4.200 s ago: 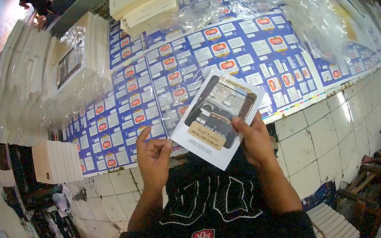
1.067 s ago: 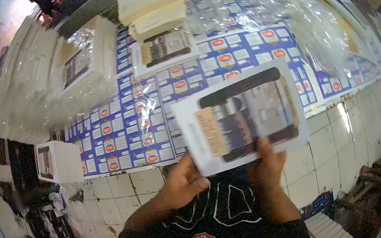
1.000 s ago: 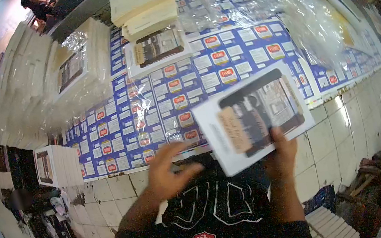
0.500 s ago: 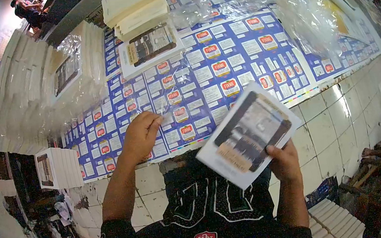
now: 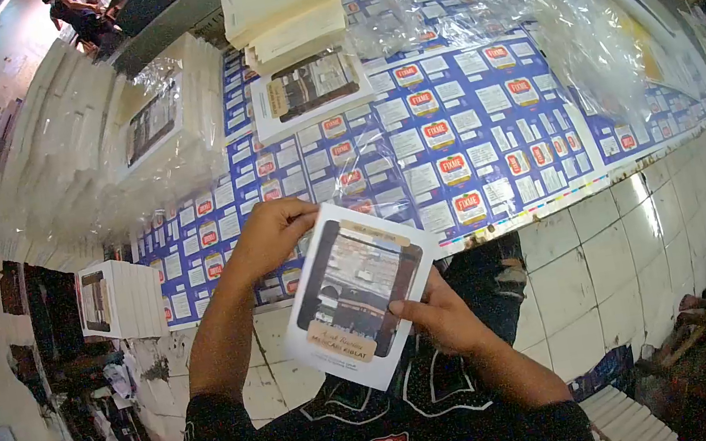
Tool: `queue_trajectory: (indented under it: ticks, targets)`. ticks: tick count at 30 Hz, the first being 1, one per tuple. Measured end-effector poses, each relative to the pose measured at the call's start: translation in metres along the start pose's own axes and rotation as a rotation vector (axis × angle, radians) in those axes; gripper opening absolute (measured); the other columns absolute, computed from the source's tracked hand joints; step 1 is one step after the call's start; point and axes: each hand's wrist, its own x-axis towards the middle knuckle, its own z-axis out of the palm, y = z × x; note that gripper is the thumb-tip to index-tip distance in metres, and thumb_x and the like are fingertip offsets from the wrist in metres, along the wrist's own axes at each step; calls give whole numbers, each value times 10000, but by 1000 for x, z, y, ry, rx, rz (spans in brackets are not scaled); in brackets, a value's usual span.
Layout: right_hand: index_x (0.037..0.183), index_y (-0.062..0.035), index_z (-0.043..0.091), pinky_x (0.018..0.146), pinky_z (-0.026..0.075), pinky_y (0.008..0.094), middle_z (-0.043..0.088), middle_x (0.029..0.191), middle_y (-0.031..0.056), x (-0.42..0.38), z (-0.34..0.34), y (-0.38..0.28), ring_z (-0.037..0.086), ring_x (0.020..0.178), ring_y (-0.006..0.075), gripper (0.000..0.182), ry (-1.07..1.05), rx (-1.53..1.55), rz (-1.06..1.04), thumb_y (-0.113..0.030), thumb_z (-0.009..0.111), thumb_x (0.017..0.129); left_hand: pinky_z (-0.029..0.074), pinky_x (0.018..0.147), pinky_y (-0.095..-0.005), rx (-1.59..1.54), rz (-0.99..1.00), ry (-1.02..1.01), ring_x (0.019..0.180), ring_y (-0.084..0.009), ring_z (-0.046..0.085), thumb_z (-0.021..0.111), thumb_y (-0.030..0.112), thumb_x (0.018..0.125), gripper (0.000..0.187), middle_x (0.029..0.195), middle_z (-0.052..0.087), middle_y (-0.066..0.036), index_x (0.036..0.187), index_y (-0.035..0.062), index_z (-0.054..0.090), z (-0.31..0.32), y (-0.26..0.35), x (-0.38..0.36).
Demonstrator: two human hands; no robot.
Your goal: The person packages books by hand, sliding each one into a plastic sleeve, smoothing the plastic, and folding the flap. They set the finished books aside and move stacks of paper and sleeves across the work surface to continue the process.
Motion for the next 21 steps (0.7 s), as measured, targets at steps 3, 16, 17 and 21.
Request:
queue_trajectory:
  ticks: [3, 16, 17, 21]
  targets:
    - [1462, -50, 207, 1011, 453, 414, 478, 1340, 159, 0, -1, 5, 489, 1246, 279, 718, 117, 76, 13, 3, 595, 861, 503, 782, -340, -15, 64, 10, 860, -278, 659, 615, 177, 917, 203, 920, 691, -138, 996, 9, 697, -6, -6, 1]
    - [1384, -55, 276, 777, 559, 359, 545, 1200, 127, 13, 26, -4, 598, 1048, 236, 591, 182, 63, -23, -50, 598, 888, 484, 781, -298, -149, 221, 228, 876, -173, 615, 644, 96, 904, 132, 952, 660, -97, 982, 1, 691, -15, 3, -6]
    - [1384, -55, 276, 777, 559, 359, 545, 1200, 127, 14, 23, -3, 598, 1048, 236, 591, 175, 62, -21, -50, 598, 888, 484, 781, -298, -145, 218, 235, 876, -173, 615, 644, 96, 904, 132, 952, 660, -97, 982, 1, 691, -16, 6, -9]
    - [1338, -83, 311, 567, 486, 285, 554, 1091, 85, 16, 22, 0, 594, 844, 169, 476, 295, 36, -58, -49, 539, 922, 485, 799, -330, -204, 240, 311, 897, -202, 621, 684, 100, 869, 166, 1001, 658, -100, 1006, 5, 687, -10, 4, -19]
